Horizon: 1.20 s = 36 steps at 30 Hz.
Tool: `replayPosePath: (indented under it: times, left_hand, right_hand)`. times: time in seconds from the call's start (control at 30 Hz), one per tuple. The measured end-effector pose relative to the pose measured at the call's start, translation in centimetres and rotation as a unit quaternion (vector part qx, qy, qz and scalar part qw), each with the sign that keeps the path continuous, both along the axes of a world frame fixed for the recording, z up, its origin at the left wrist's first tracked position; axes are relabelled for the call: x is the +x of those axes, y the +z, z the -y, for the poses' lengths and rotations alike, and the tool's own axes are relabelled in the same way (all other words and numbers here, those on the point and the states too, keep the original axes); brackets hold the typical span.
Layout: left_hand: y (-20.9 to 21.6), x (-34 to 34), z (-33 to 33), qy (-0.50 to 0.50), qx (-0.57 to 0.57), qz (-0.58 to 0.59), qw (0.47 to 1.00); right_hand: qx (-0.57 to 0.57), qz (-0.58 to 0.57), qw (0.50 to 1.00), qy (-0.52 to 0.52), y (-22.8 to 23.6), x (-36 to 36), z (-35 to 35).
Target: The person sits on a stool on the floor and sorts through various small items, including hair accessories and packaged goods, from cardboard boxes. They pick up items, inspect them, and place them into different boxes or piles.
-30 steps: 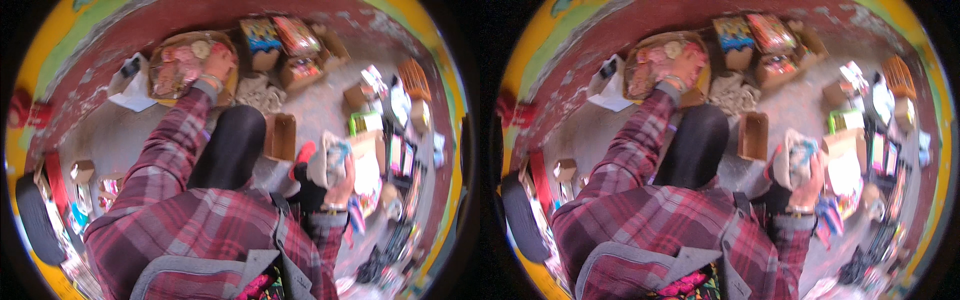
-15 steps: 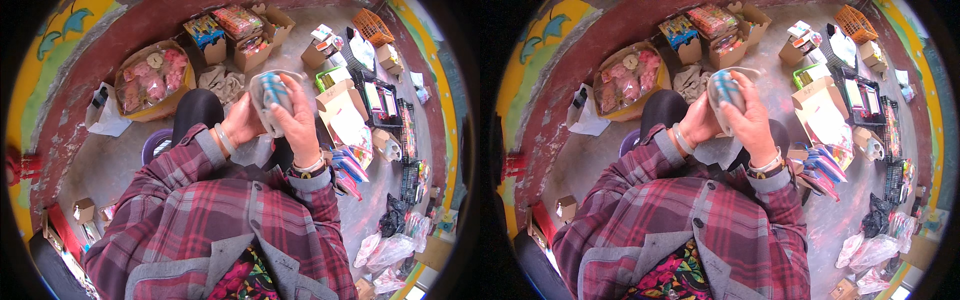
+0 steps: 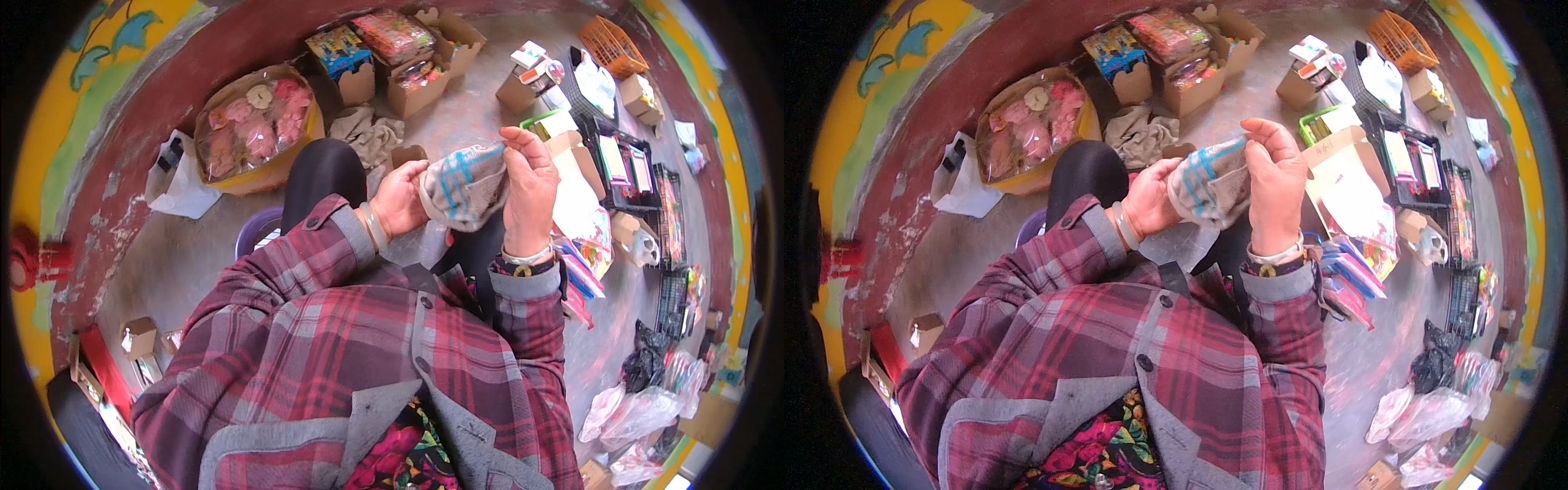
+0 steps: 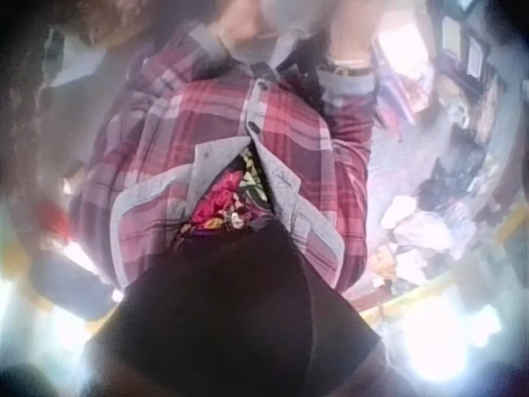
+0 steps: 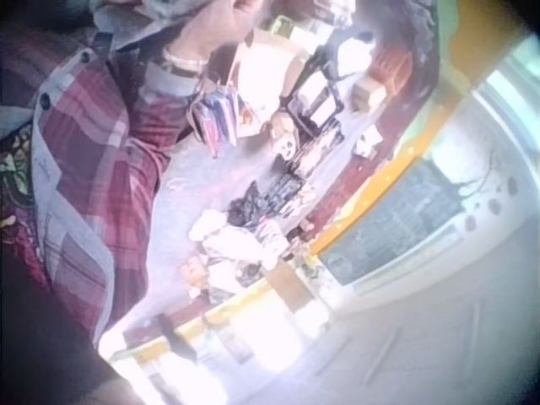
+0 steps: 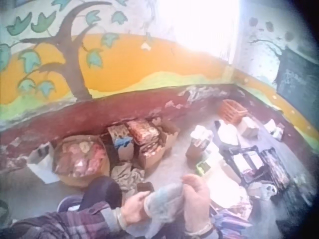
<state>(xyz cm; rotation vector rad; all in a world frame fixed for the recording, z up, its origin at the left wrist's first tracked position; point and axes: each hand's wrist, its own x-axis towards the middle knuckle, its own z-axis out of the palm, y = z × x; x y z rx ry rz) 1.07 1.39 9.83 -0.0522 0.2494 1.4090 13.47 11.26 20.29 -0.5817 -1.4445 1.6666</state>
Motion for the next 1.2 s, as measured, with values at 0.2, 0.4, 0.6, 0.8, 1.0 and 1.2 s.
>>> replayPosePath:
  times: [0.2,0.4,0.6,0.8,1.0,1.2]
  left_hand:
    - [3.3,-2.8,0.1,-0.053,0.215,0.072,0.972]
    - [5.0,-1.0,-1.0,0.049,0.28,-0.045,0.958]
    - [1.5,2.8,-0.2,0.037,0.129,-0.209,0.969]
    - [3.0,2.5,0.1,0.044,0.148,-0.308,0.939]
    - [4.4,0.7,0.3,0.074,0.158,-0.545,0.82]
    - [7.5,-3.1,-0.1,0.091,0.202,-0.797,0.561]
  right_hand:
    - [0.242,-0.033,0.968,-0.049,7.8,-0.1,3.9]
    - [0.38,-0.054,0.922,-0.045,14.9,-1.8,5.9]
    - [0.299,0.183,0.935,0.047,7.2,-5.3,-2.9]
    - [0.126,0.05,0.977,0.163,7.6,-6.0,0.4]
    - [0.138,0.169,0.965,0.142,2.7,-5.9,-2.8]
    - [0.058,0.21,0.976,-0.008,-0.9,6.4,-3.5]
